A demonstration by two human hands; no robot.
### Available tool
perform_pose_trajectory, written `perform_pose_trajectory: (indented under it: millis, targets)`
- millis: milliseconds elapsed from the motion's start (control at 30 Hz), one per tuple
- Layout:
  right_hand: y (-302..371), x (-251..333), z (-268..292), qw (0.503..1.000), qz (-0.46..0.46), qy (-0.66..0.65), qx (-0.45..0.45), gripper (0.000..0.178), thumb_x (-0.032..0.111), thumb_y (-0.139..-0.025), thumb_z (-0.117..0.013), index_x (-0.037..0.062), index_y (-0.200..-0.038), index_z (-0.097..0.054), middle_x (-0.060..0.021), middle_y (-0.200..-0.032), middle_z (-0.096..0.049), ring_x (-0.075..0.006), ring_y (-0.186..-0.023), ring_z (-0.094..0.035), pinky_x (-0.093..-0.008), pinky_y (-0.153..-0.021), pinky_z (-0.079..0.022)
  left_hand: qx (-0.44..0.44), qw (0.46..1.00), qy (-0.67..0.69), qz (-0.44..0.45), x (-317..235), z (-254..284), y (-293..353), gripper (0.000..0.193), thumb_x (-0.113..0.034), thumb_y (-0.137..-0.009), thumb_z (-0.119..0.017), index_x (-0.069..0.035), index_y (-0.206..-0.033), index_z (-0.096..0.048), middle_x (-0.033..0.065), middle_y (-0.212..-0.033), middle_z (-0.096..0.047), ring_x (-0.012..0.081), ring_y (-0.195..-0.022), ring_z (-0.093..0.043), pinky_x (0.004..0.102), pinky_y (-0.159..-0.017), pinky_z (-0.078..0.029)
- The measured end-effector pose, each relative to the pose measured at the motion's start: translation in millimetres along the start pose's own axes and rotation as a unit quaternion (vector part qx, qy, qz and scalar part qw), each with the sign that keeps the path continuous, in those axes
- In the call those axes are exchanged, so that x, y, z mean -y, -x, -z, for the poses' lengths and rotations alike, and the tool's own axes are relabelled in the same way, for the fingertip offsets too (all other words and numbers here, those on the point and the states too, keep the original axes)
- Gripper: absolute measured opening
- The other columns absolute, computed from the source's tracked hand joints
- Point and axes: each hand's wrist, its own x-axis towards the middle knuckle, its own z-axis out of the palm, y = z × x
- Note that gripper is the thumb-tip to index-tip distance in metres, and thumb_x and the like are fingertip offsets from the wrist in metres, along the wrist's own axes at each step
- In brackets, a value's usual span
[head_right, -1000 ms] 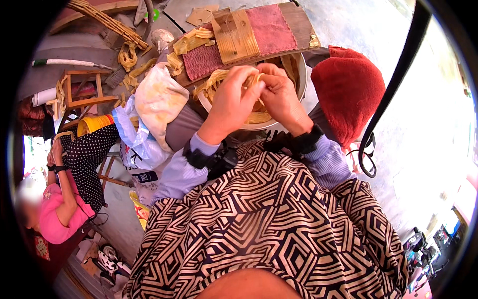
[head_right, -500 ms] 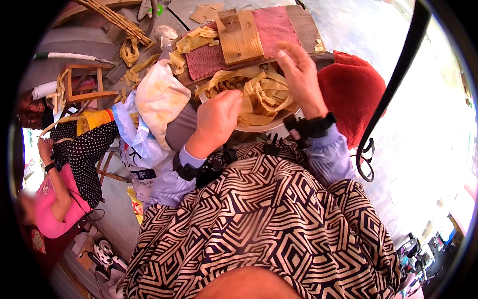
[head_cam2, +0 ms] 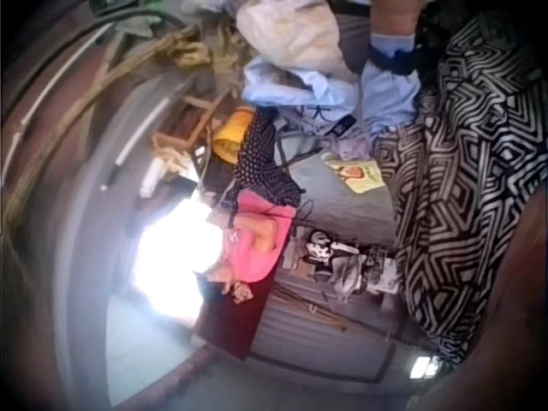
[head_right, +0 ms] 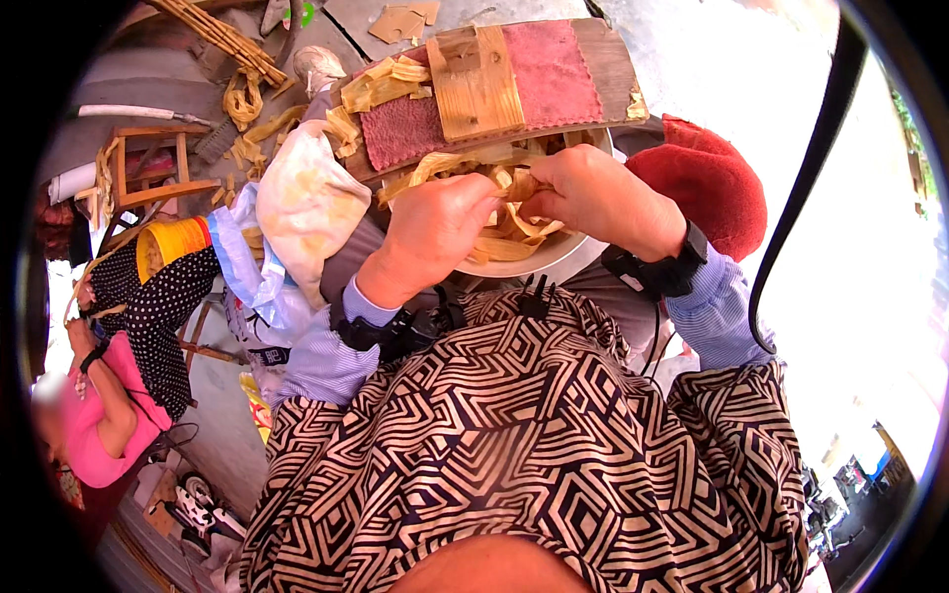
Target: The person is weaving and tying thin strips of bamboo together by hand, picking them from a bowl and adding them to a growing bundle.
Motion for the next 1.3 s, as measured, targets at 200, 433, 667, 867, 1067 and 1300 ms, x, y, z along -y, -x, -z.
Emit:
perform_pose_trajectory:
  millis: [200, 433, 667, 867, 1067, 1300]
  targets:
    - [7.6, 0.4, 0.6, 0.996, 0.042, 0.061, -0.056, 0.029, 0.011, -0.079, -0.069, 0.0033, -0.107, -0.065, -0.0154, -0.083, -0.066, -0.0241, -0.071, -0.063, -0.0316, -0.067, -0.05, 0.021, 1.0, 0.013, -0.006, 0.3, 12.1, 0.3, 0.011, -0.016, -0.086, -0.06, -0.006, -0.084, -0.06, 0.0158, -0.075, -0.059, 0.0371, -0.07, -0.059, 0.0408, -0.058, -0.045]
    - [-3.2, 17.9, 8.5, 0.929, -0.107, -0.354, 0.007, 0.017, 0.003, -0.086, -0.064, -0.0024, -0.102, -0.064, -0.0034, -0.08, -0.066, -0.0089, -0.069, -0.063, -0.0215, -0.062, -0.051, 0.087, 0.98, 0.176, 0.036, -1.1, 29.3, -16.1, 0.016, -0.015, -0.09, -0.059, -0.001, -0.083, -0.06, 0.0098, -0.066, -0.054, 0.019, -0.06, -0.053, 0.0305, -0.057, -0.042]
    - [-19.5, 21.5, 25.3, 0.95, -0.09, -0.286, -0.081, 0.009, 0.005, -0.088, -0.061, -0.0013, -0.092, -0.064, 0.0005, -0.069, -0.059, -0.0048, -0.057, -0.055, -0.02, -0.051, -0.043, 0.103, 0.944, 0.294, 0.113, 21.5, 49.8, -31.2, 0.02, -0.018, -0.094, -0.057, 0.001, -0.089, -0.062, -0.004, -0.07, -0.049, 0.0039, -0.068, -0.043, 0.0227, -0.059, -0.039]
    - [-50.6, -1.6, 2.0, 0.952, 0.0, -0.063, -0.3, 0.013, 0.011, -0.086, -0.064, 0.0, -0.093, -0.063, -0.005, -0.068, -0.057, -0.0106, -0.059, -0.053, -0.028, -0.054, -0.044, -0.018, 0.955, 0.261, 0.139, 40.6, 50.5, -49.6, 0.011, -0.009, -0.091, -0.056, 0.002, -0.096, -0.057, -0.0032, -0.073, -0.053, 0.0046, -0.064, -0.045, 0.0218, -0.056, -0.038]
    - [-64.1, -6.6, -6.4, 0.955, -0.009, -0.016, -0.296, 0.013, 0.014, -0.084, -0.06, 0.0028, -0.089, -0.064, -0.021, -0.075, -0.062, -0.0374, -0.07, -0.062, -0.0409, -0.061, -0.049, -0.107, 0.99, -0.001, 0.093, 55.4, 24.0, -66.3, 0.012, -0.015, -0.085, -0.06, -0.004, -0.089, -0.06, 0.0136, -0.077, -0.065, 0.0294, -0.069, -0.063, 0.0371, -0.062, -0.047]
    - [-72.8, -50.9, -11.0, 0.941, -0.036, 0.135, -0.308, 0.018, 0.009, -0.086, -0.057, 0.0011, -0.099, -0.065, -0.0165, -0.079, -0.064, -0.0287, -0.07, -0.063, -0.035, -0.067, -0.05, -0.118, 0.96, -0.184, 0.178, 74.5, 10.2, -70.4, 0.016, -0.021, -0.085, -0.061, -0.006, -0.088, -0.063, 0.0145, -0.076, -0.065, 0.0306, -0.073, -0.065, 0.0396, -0.064, -0.049]
